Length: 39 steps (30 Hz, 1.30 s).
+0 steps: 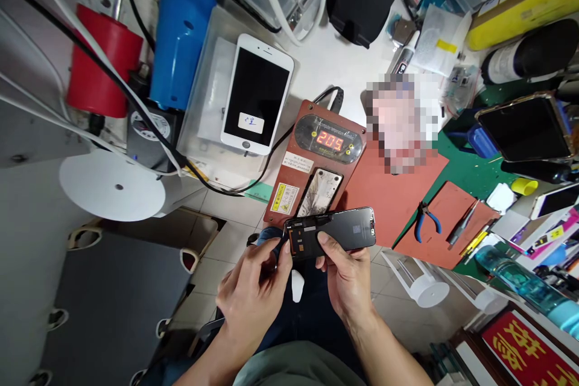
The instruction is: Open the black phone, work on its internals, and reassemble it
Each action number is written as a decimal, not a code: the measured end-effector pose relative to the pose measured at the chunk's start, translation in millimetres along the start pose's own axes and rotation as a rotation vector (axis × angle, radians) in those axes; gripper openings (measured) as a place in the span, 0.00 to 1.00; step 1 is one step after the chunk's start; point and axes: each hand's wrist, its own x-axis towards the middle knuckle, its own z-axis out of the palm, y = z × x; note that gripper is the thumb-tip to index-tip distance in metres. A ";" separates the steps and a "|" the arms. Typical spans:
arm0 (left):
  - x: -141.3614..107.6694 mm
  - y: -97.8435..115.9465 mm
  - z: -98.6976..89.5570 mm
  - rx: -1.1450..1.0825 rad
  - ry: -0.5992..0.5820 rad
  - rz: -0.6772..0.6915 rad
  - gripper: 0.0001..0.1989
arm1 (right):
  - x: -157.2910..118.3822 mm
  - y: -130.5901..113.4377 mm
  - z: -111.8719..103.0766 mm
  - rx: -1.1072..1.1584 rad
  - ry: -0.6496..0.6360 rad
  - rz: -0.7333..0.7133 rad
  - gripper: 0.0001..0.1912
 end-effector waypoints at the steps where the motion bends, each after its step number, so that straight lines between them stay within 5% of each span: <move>1: -0.6 -0.6 0.0 0.007 -0.003 0.014 0.11 | -0.2 -0.2 0.0 0.002 0.004 -0.001 0.18; 5: -0.3 -1.4 -1.9 0.001 -0.108 0.108 0.21 | -1.1 -0.7 0.1 -0.002 0.020 0.010 0.18; 11: 4.2 2.8 -2.7 0.019 -0.179 0.149 0.23 | -1.9 -1.0 1.0 0.001 0.045 0.023 0.18; 27: 1.6 3.4 -1.1 0.058 -0.201 0.154 0.29 | -9.4 -0.3 11.1 0.061 0.096 0.003 0.16; 39: -3.0 10.5 -0.5 0.005 -0.246 0.126 0.27 | -16.5 2.4 34.3 0.170 0.291 -0.070 0.23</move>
